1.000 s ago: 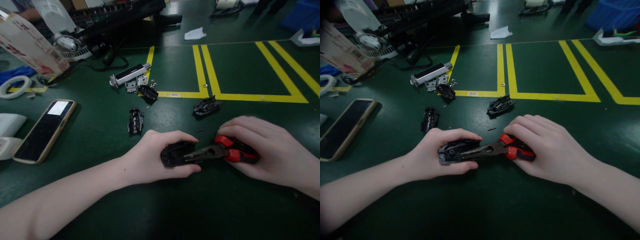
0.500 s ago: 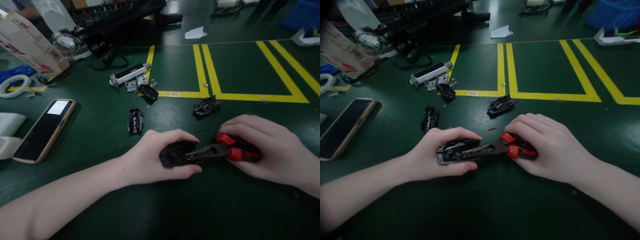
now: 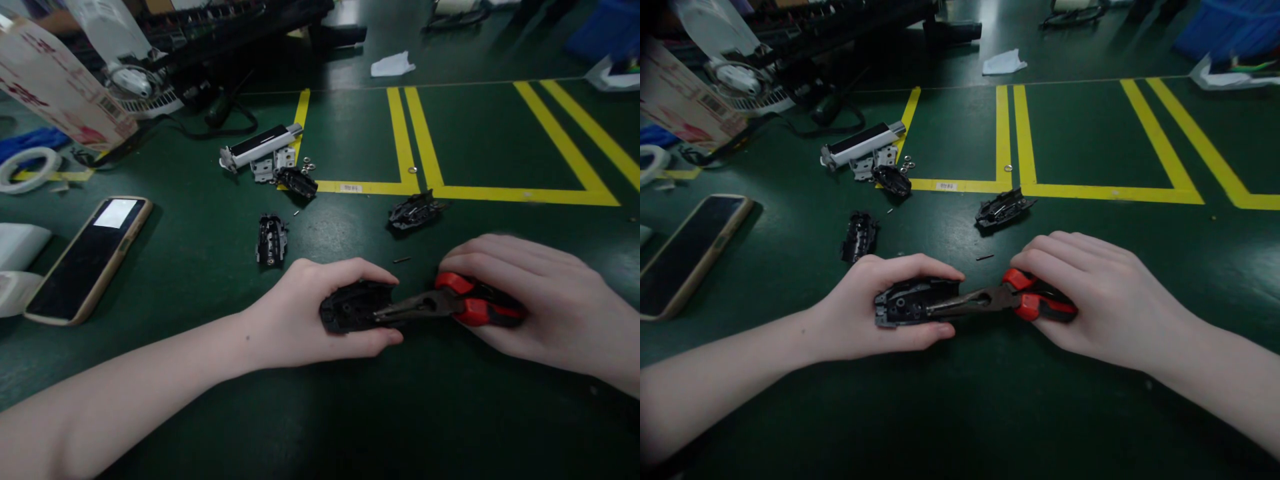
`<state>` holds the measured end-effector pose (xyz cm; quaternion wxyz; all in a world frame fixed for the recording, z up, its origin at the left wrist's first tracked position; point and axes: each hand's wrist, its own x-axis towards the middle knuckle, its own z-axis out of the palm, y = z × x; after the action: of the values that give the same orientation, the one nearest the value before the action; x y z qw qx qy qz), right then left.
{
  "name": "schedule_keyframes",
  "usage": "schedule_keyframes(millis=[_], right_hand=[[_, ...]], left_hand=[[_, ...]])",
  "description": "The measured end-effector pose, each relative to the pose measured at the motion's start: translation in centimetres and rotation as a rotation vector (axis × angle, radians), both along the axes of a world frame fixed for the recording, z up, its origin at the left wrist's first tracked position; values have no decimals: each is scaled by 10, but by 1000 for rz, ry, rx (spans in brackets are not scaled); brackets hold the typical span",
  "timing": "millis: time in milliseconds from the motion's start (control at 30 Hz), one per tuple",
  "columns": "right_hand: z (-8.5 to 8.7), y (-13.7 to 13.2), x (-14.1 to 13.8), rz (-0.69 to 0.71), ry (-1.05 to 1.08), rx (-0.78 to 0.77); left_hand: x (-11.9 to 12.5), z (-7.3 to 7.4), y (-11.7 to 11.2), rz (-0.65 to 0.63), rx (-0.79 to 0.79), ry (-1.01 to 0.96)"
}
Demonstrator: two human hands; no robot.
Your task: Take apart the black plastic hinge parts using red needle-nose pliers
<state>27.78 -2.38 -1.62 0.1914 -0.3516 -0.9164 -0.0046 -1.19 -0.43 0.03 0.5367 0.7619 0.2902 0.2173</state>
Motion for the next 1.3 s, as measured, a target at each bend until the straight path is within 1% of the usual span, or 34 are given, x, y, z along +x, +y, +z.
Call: schedule_keyframes(millis=[133,333,500,633,800,967,1167,1300], right_hand=[[1,0,-1,-3,-1,-14],[2,-3,0,-7,-4,-29],[8,-6,-4,-8,-53,-27],[12,-7,-8,-20,-51,-59],[13,-10,-9,-41,-60,-107],[14,-11,-10,-36,-78,-80],[8,-8,-9,-59,-81,-34],[4,-5,-3,-84,-33,-57]], left_hand=[[0,0,0,9,5,18],[-1,-2,0,22,66,70],[-2,-2,0,27,84,66],[-1,-2,0,27,67,59],[-1,-1,-1,52,28,79],[0,1,-1,67,-7,88],[3,4,2,122,-53,83],[4,7,3,109,-120,49]])
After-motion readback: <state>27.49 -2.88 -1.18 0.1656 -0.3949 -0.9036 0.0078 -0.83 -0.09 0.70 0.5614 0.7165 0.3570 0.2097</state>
